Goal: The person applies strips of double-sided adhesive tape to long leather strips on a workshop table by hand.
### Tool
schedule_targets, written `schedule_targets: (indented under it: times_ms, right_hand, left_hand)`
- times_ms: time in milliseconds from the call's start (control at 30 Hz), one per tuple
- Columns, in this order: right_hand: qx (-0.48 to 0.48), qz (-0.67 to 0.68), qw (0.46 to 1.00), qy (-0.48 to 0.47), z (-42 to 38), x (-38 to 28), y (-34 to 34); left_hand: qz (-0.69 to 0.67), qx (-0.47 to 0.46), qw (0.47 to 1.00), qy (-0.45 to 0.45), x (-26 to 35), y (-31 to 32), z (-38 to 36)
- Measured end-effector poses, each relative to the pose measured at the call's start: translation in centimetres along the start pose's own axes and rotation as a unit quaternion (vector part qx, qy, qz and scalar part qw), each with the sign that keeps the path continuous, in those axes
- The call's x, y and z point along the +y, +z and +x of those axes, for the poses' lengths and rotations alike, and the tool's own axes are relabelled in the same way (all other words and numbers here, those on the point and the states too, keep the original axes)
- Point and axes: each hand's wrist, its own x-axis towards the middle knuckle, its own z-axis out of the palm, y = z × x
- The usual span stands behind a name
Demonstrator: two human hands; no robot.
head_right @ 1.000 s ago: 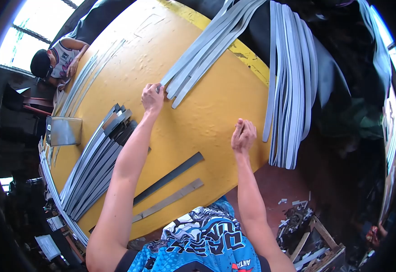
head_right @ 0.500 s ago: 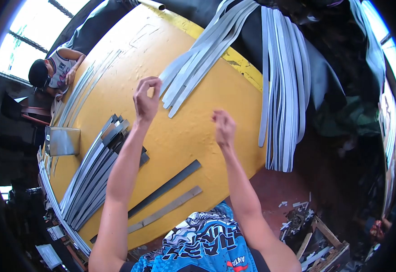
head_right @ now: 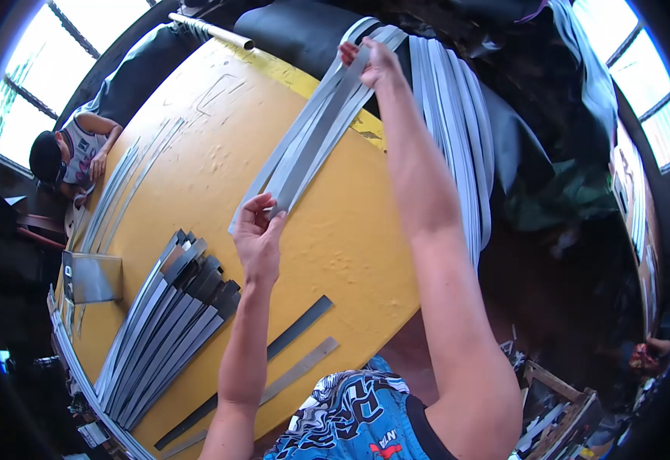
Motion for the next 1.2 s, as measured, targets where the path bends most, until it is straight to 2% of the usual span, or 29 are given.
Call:
schedule_targets:
  times_ms: [100, 167, 200, 233, 333, 467, 567, 667, 767, 933, 967, 1000, 1033, 1067, 1133, 1167, 1200]
  right_hand:
    - [0.046, -0.037, 0.998, -0.012, 1.0, -1.0, -1.9]
    - [0.061, -0.046, 0.997, -0.013, 1.6, -1.0, -3.1]
    - [0.058, -0.046, 0.997, -0.012, 2.2, -1.0, -3.7]
    - [0.059, -0.039, 0.997, -0.013, 2.8, -0.9, -4.5]
    - [0.057, -0.024, 0.998, -0.021, 4.1, -1.6, -6.1]
    - [0.033, -0.038, 0.997, -0.066, 5.7, -3.0, -6.6]
    - [0.024, -0.054, 0.996, -0.065, 6.1, -3.9, -6.9]
    - [0.005, -0.089, 0.99, -0.108, 7.6, -4.8, -7.8]
    - [0.039, -0.1, 0.981, -0.159, 7.9, -5.7, -7.4]
    - [-0.028, -0.089, 0.979, -0.181, 14.9, -11.2, -11.6]
    - [-0.055, -0.074, 0.981, -0.169, 16.5, -12.7, -13.1]
    - [-0.136, 0.004, 0.989, -0.056, 19.7, -15.0, -15.5]
    - [-0.1, -0.043, 0.986, -0.125, 18.2, -15.6, -14.6]
    - [-0.088, -0.063, 0.984, -0.144, 16.8, -16.5, -14.9]
    - [-0.081, -0.097, 0.979, -0.157, 15.8, -17.7, -15.3]
    - [-0.082, -0.113, 0.979, -0.15, 14.7, -17.6, -14.9]
    - [-0.082, -0.132, 0.978, -0.142, 14.7, -18.8, -16.5]
  left_hand:
    - [-0.04, -0.016, 0.999, -0.017, 0.6, -2.5, -1.7]
    - [-0.019, -0.05, 0.996, -0.077, 0.4, -3.9, -3.0]
    - [-0.022, -0.084, 0.992, -0.095, 0.2, -4.8, -3.7]
    - [-0.022, -0.082, 0.992, -0.096, 0.2, -5.2, -4.8]
    - [-0.058, -0.089, 0.979, -0.176, 0.4, -6.3, -8.1]
    - [-0.027, -0.095, 0.976, -0.196, -0.8, -9.3, -12.2]
    - [-0.034, -0.049, 0.968, -0.242, -1.0, -12.0, -15.0]
    - [-0.011, -0.016, 0.964, -0.267, -0.9, -15.6, -17.1]
    - [0.022, 0.044, 0.966, -0.254, -0.4, -19.9, -18.7]
    - [-0.067, 0.187, 0.958, -0.209, 0.4, -27.6, -20.6]
    - [-0.087, 0.211, 0.953, -0.199, 0.6, -29.0, -21.2]
    - [-0.085, 0.233, 0.95, -0.19, 1.1, -29.6, -21.5]
    - [-0.09, 0.252, 0.948, -0.173, 1.2, -30.8, -22.1]
    - [-0.095, 0.275, 0.944, -0.153, 1.2, -31.9, -22.8]
    - [-0.088, 0.257, 0.954, -0.122, 2.1, -33.5, -23.9]
    - [-0.103, 0.306, 0.94, -0.114, 2.1, -33.9, -24.7]
    - [-0.117, 0.317, 0.935, -0.105, 2.2, -34.6, -25.5]
